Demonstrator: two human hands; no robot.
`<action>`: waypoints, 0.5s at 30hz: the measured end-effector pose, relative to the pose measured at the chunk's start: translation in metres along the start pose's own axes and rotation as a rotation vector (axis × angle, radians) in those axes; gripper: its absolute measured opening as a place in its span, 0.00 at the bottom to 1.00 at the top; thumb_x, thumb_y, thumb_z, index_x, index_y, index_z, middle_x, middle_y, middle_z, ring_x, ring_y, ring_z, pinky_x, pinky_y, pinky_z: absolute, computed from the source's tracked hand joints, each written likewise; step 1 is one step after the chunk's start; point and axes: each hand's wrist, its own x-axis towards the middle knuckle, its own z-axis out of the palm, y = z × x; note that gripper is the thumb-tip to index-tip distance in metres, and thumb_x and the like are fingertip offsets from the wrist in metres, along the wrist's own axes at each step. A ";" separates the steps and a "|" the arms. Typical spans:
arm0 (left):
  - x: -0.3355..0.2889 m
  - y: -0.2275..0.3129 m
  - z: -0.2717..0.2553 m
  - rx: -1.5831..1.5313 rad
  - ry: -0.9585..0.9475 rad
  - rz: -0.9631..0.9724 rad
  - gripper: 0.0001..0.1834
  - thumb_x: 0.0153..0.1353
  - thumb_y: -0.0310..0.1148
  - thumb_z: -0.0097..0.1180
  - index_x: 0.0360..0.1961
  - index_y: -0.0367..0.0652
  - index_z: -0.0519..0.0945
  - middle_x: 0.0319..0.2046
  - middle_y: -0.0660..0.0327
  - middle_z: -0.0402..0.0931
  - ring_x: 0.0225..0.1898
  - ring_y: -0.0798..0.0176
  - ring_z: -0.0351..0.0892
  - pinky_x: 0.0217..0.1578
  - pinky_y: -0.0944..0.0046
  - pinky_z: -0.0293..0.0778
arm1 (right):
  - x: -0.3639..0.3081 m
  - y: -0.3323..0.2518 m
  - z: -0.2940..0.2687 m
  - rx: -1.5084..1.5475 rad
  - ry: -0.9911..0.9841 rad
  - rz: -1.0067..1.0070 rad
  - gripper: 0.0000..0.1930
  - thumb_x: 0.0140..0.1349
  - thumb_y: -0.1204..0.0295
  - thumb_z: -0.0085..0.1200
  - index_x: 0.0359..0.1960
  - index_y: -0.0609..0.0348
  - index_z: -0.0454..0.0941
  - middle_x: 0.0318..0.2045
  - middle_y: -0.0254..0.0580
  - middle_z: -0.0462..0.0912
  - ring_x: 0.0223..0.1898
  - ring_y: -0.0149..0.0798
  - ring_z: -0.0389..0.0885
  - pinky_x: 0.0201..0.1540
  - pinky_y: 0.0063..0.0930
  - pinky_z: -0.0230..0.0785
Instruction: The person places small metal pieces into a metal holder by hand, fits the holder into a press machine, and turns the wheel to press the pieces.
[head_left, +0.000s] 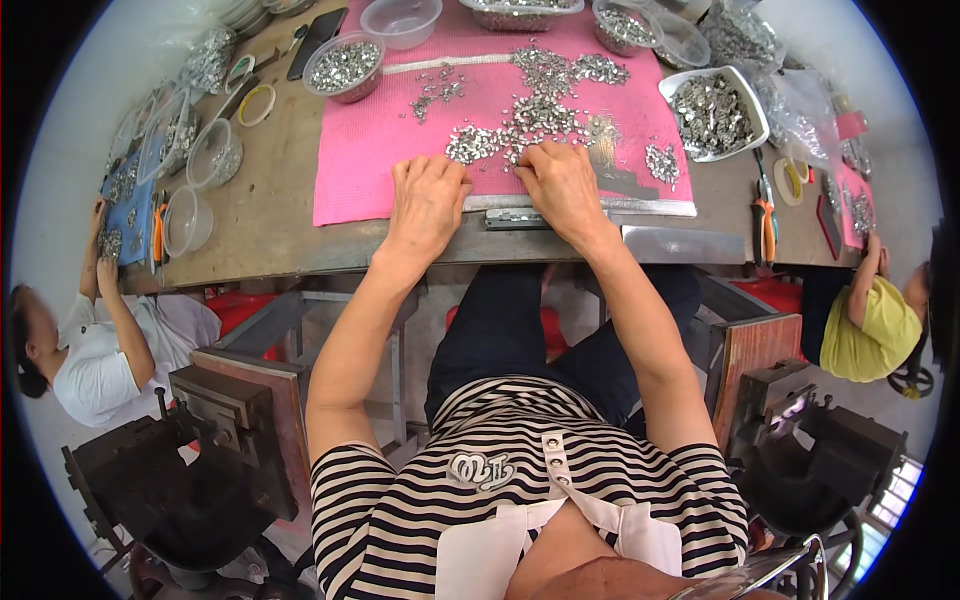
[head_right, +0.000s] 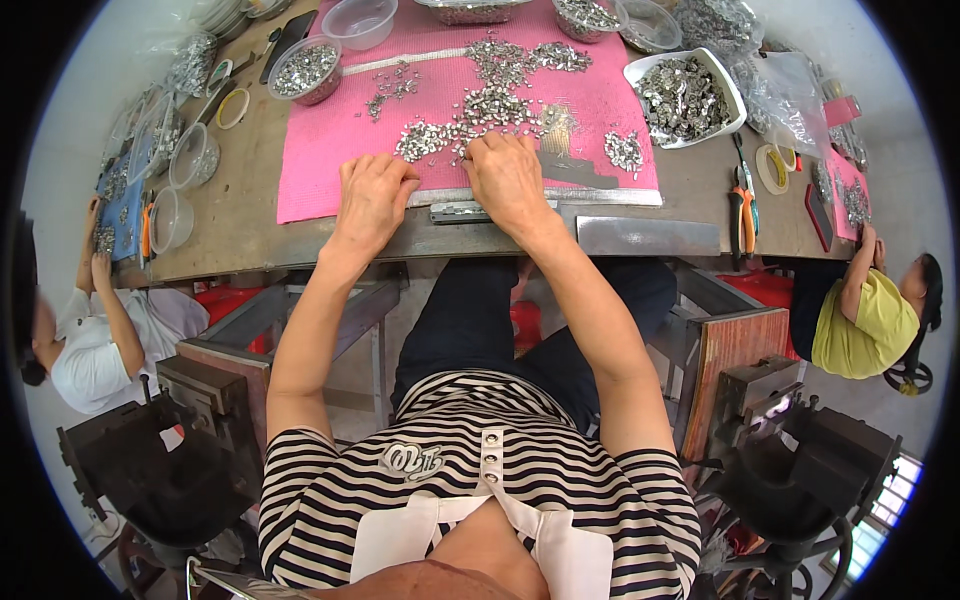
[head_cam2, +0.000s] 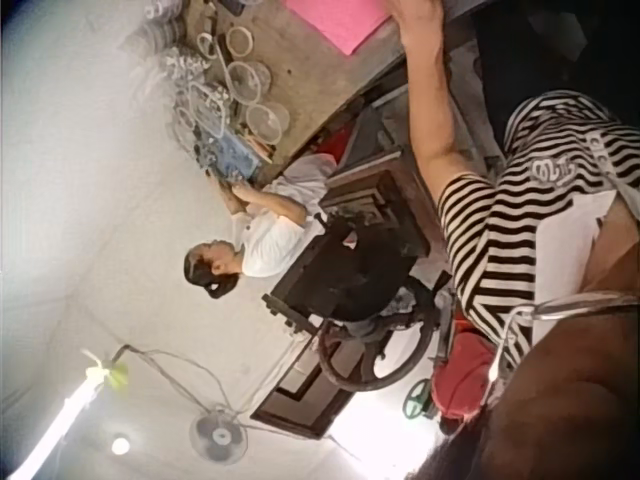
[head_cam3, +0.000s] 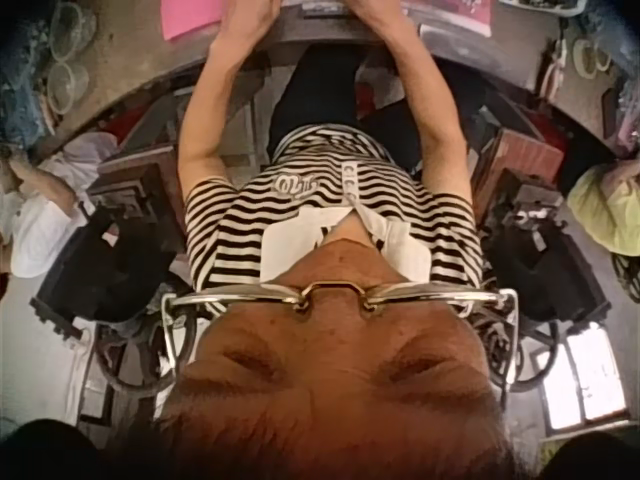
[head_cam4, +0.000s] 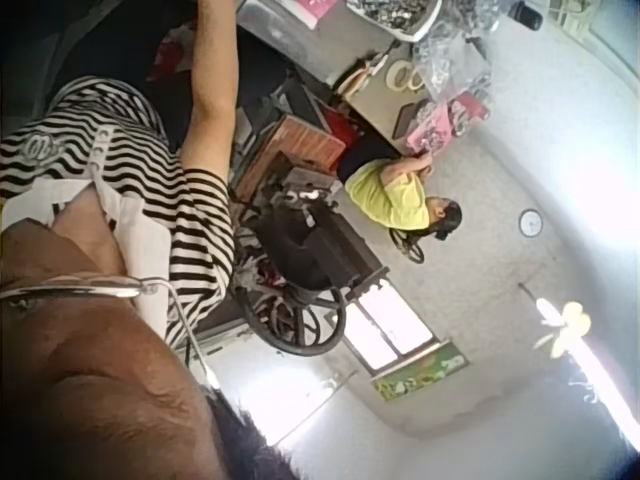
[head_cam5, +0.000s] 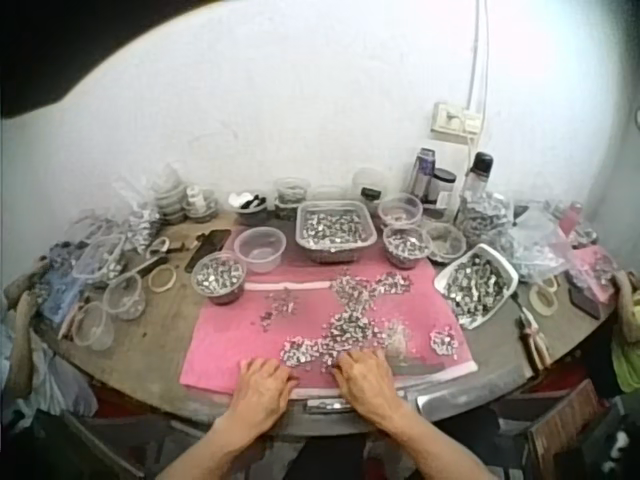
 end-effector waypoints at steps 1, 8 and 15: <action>0.001 0.000 0.000 0.023 -0.029 -0.001 0.04 0.59 0.29 0.64 0.35 0.44 0.82 0.31 0.60 0.76 0.40 0.54 0.74 0.46 0.54 0.63 | 0.003 0.000 -0.001 0.014 -0.022 0.006 0.07 0.59 0.70 0.65 0.31 0.59 0.82 0.30 0.43 0.83 0.37 0.48 0.81 0.45 0.43 0.67; -0.008 0.028 -0.005 -0.354 -0.096 -0.108 0.04 0.62 0.26 0.61 0.37 0.41 0.80 0.34 0.58 0.78 0.39 0.53 0.76 0.43 0.55 0.68 | 0.003 0.009 -0.001 0.126 -0.019 0.029 0.07 0.57 0.71 0.66 0.31 0.62 0.82 0.28 0.45 0.83 0.33 0.50 0.83 0.39 0.44 0.71; -0.018 0.053 0.013 -0.630 0.082 -0.100 0.06 0.60 0.19 0.58 0.38 0.36 0.76 0.37 0.52 0.77 0.40 0.48 0.75 0.44 0.53 0.70 | 0.003 0.010 -0.002 0.148 -0.029 0.021 0.06 0.57 0.73 0.66 0.31 0.63 0.82 0.28 0.46 0.83 0.30 0.50 0.83 0.36 0.42 0.73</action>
